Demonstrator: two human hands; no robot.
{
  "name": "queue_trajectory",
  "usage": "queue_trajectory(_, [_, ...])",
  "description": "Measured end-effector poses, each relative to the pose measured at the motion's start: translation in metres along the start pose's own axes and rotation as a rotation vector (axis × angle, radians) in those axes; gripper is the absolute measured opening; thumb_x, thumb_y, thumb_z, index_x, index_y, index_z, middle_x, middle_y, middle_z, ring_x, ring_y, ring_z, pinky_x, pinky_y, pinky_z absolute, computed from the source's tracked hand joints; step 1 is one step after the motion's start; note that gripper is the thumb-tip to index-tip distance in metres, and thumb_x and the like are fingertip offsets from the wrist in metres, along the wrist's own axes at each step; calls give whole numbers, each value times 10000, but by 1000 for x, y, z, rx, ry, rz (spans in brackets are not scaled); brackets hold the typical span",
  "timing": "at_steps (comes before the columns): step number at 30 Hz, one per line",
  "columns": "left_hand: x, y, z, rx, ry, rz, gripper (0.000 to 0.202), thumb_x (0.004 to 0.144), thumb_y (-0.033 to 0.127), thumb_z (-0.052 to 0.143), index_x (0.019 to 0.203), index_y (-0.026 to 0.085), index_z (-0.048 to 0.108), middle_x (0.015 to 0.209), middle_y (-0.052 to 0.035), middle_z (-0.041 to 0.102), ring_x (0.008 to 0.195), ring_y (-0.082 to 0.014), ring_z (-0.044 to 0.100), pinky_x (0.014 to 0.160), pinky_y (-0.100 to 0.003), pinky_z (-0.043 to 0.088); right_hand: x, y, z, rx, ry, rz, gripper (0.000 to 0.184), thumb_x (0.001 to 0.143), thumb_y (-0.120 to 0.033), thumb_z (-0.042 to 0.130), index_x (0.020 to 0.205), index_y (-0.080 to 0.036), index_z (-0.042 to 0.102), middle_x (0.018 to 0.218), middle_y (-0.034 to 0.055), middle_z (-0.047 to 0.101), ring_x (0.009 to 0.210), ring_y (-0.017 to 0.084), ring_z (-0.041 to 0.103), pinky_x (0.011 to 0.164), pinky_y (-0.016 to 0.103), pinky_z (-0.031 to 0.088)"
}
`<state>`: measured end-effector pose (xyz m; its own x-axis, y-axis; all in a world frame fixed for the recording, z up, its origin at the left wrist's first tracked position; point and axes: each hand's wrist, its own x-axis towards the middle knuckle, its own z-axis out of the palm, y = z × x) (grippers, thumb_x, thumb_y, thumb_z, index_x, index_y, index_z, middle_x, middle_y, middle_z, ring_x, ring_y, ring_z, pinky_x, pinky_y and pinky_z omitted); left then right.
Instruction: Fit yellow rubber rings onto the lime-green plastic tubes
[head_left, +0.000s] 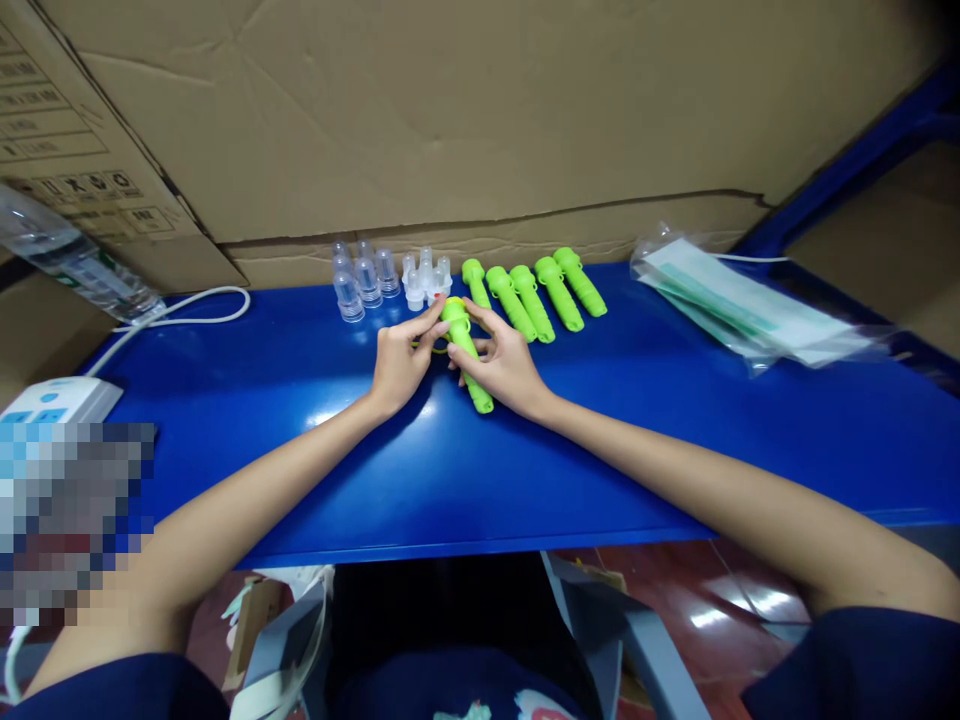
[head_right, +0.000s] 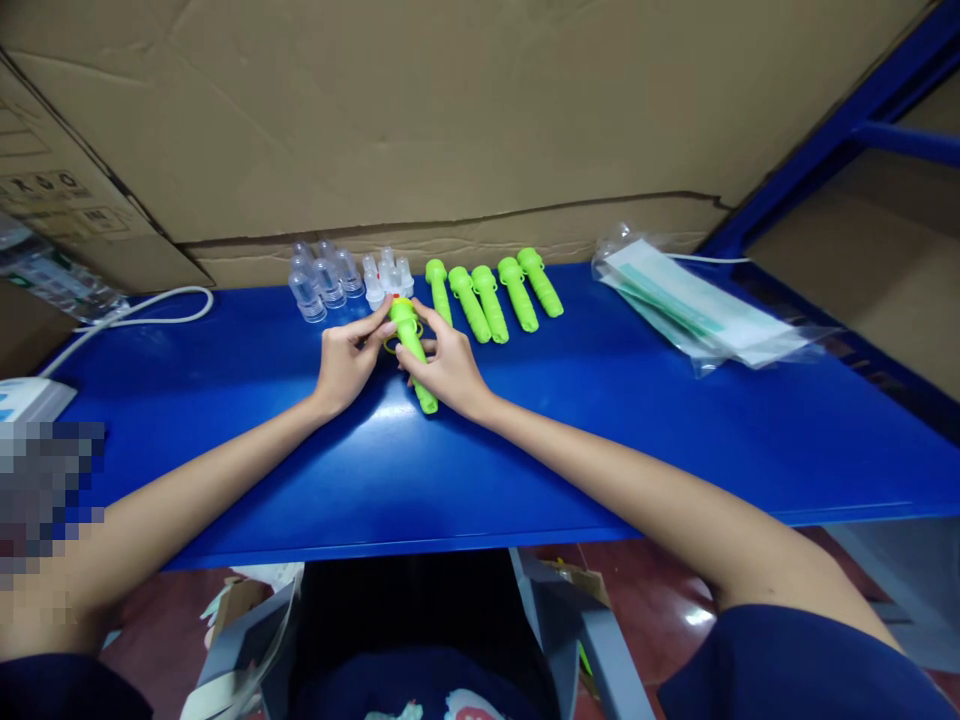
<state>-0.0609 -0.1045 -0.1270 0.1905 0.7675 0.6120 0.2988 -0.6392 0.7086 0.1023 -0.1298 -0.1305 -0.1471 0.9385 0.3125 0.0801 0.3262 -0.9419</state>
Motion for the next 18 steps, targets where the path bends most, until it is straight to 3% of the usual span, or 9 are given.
queue_trajectory(8, [-1,1,-1,15,12,34,311,917,152,668,1195,267,748,1223,6,731,1187,-258,699,1085,-471,547,-1,0,-1,-33,30,-5,731,764,-420,755,1411,-204,495,1513,182,512,654,129,705,432,247,601])
queue_trajectory(18, [-2,0,-2,109,35,86,264,906,187,693,1126,307,778,1059,15,786,836,-198,777,771,-317,624,-1,0,-2,-84,49,-64,603,795,-427,734,1306,-246,469,1383,137,568,686,138,708,386,214,557])
